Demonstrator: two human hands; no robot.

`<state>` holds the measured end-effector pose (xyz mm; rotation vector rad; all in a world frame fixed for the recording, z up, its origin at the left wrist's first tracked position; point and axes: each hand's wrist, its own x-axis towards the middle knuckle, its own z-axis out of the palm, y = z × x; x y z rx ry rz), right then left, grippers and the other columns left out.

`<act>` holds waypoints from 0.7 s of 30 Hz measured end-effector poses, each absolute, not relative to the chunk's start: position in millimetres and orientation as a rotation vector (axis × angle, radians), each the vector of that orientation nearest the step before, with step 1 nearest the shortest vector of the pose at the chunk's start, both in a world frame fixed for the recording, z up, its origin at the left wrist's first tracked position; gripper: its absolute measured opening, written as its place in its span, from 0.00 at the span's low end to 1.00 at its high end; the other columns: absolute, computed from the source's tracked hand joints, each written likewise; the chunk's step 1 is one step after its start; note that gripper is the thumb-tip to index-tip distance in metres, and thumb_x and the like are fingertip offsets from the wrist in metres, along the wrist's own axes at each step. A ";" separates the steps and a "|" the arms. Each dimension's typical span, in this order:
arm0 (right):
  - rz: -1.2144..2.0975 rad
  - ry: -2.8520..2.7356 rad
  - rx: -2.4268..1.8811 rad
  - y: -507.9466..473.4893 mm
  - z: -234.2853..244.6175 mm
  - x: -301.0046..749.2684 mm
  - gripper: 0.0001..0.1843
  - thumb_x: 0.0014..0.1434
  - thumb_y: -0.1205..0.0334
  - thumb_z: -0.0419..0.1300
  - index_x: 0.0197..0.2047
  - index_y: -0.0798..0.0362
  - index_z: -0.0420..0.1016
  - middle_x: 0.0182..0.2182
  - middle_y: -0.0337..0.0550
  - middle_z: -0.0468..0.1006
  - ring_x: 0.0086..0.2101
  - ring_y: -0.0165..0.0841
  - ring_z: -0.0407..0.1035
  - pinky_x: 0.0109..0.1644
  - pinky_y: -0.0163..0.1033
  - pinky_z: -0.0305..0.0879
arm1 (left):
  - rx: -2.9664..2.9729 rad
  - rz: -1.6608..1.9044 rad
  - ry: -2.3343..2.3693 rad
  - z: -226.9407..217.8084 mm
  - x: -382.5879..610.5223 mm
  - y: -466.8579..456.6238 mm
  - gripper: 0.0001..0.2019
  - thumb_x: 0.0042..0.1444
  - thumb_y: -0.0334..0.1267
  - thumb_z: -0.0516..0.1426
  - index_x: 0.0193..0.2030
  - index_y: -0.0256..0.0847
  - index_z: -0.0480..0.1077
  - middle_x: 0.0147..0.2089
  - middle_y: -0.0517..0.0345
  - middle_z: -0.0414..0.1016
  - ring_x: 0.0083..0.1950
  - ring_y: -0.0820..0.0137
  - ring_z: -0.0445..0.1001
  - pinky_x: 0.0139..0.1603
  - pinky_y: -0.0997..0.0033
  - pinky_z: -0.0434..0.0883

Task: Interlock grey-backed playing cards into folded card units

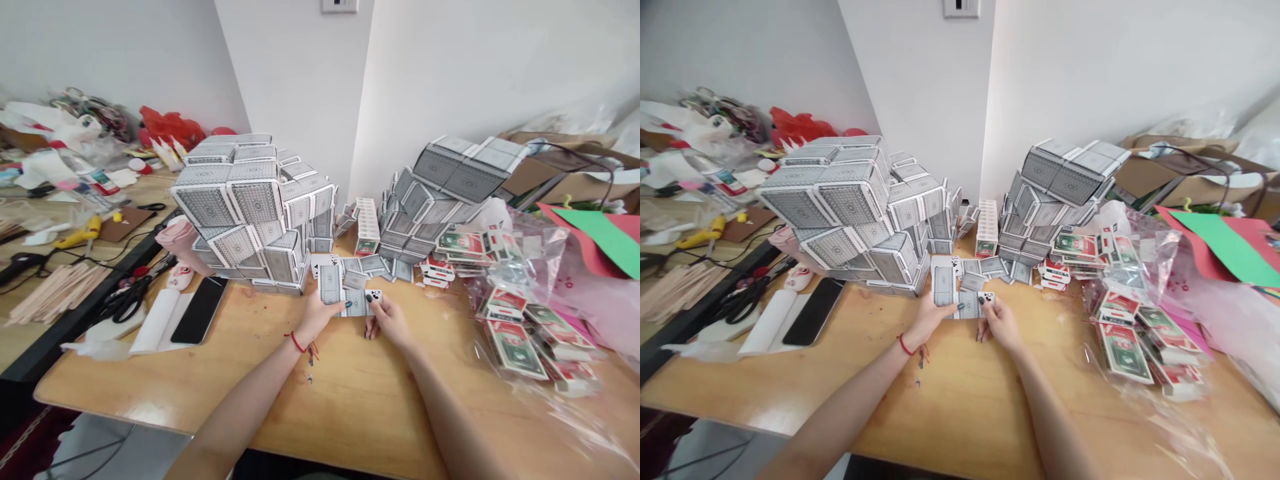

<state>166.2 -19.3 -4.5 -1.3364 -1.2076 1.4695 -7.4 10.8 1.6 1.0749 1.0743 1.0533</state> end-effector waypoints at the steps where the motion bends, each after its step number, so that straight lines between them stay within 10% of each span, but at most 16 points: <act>1: 1.469 -1.212 -1.334 -19.9 -4.5 165.4 0.19 0.53 0.41 0.47 0.31 0.50 0.51 0.11 0.29 0.68 0.12 0.30 0.66 0.12 0.29 0.61 | 1.060 1.063 1.088 1.9 -6.3 10.1 0.24 0.36 0.35 0.64 0.44 0.36 0.68 0.43 0.50 0.74 0.45 0.63 0.72 0.46 0.64 0.68; 14: 1.413 -1.276 -1.296 -22.2 -12.2 160.9 0.17 0.55 0.43 0.46 0.33 0.49 0.52 0.10 0.23 0.60 0.08 0.24 0.57 0.09 0.25 0.52 | 1.076 1.088 1.055 -8.0 -6.7 9.2 0.22 0.39 0.37 0.63 0.44 0.35 0.67 0.45 0.48 0.73 0.43 0.64 0.72 0.45 0.64 0.69; 21: 1.604 -0.962 -1.094 -14.7 -7.4 172.6 0.29 0.51 0.34 0.40 0.36 0.52 0.60 0.21 0.39 0.70 0.17 0.31 0.68 0.15 0.35 0.65 | 1.485 1.145 0.968 -2.3 -15.5 9.0 0.09 0.47 0.38 0.58 0.36 0.38 0.73 0.40 0.51 0.73 0.44 0.64 0.70 0.48 0.60 0.66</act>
